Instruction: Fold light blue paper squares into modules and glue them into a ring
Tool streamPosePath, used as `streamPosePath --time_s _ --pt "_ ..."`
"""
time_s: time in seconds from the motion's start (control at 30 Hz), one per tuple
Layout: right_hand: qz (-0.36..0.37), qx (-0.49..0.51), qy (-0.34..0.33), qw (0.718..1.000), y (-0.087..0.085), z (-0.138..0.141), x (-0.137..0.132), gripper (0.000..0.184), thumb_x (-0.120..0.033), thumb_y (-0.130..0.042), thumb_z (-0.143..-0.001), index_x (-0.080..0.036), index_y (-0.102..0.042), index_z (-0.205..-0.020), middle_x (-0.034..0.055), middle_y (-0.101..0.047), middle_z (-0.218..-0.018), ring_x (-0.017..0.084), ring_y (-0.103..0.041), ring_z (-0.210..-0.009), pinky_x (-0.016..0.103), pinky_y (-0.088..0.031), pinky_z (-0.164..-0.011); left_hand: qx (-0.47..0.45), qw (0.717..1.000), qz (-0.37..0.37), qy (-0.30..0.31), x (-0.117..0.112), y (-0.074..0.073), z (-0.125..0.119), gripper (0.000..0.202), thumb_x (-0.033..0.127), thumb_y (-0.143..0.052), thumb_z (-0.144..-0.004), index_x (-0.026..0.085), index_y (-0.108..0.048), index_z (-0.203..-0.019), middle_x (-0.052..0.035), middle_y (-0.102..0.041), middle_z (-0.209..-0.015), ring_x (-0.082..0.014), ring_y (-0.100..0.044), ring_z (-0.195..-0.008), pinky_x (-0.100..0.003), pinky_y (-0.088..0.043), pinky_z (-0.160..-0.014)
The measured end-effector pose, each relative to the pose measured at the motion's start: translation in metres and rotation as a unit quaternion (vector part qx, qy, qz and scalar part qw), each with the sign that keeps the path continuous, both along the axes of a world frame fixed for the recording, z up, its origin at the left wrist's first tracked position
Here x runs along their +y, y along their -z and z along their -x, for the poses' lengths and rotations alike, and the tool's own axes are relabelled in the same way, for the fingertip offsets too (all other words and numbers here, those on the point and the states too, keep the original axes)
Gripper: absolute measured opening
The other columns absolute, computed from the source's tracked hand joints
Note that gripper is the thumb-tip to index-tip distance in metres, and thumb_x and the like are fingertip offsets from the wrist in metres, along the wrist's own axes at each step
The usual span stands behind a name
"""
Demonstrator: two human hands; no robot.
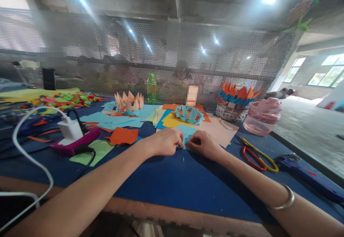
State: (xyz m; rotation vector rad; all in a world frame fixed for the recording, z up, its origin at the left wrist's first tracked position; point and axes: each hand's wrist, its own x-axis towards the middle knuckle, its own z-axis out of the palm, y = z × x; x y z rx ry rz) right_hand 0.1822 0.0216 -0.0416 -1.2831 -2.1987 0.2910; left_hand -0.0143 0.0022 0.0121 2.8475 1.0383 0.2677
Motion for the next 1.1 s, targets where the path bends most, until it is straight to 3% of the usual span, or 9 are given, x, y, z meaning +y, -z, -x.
streamPosePath --time_s 0.37,0.6,0.9,1.1 --pt "-0.005 -0.025 -0.010 1.000 -0.0021 0.0004 -0.0012 0.022 -0.035 -0.059 -0.077 -0.016 -0.064 -0.067 0.0034 -0.062 -0.074 0.015 -0.053 -0.069 0.026 -0.039 -0.064 0.017 1.000 0.001 -0.003 -0.0008 -0.0005 -0.0003 0.040 -0.003 -0.047 -0.065 0.017 -0.074 -0.086 -0.0053 -0.069 -0.092 -0.0174 -0.063 -0.082 -0.025 -0.047 -0.073" --pt "-0.008 -0.027 -0.017 0.999 -0.0035 -0.0013 -0.0021 0.019 -0.035 -0.060 -0.077 -0.017 -0.063 -0.077 0.0051 -0.063 -0.081 0.017 -0.054 -0.076 0.028 -0.040 -0.070 0.009 1.000 0.000 0.008 -0.0005 0.0023 0.0027 0.029 0.001 -0.050 -0.069 0.017 -0.073 -0.076 -0.0053 -0.067 -0.087 -0.0167 -0.061 -0.080 -0.024 -0.045 -0.071" --pt "0.010 -0.024 -0.033 0.999 -0.0026 -0.0081 0.0000 0.010 -0.023 -0.059 -0.079 -0.017 -0.059 -0.087 0.0051 -0.061 -0.088 0.018 -0.053 -0.085 0.030 -0.040 -0.077 0.009 1.000 0.004 0.027 0.0021 0.0037 0.0041 0.024 0.006 -0.052 -0.073 0.017 -0.073 -0.074 -0.0048 -0.066 -0.087 -0.0160 -0.060 -0.078 -0.024 -0.043 -0.069" --pt "-0.015 -0.041 0.008 0.999 0.0026 0.0011 -0.0045 0.029 -0.043 -0.064 -0.076 -0.016 -0.057 -0.085 0.0073 -0.059 -0.090 0.021 -0.051 -0.087 0.033 -0.040 -0.079 0.021 1.000 -0.002 0.017 -0.0004 0.0010 0.0011 0.022 0.009 -0.052 -0.074 0.017 -0.072 -0.071 -0.0052 -0.066 -0.085 -0.0168 -0.060 -0.075 -0.025 -0.041 -0.065"
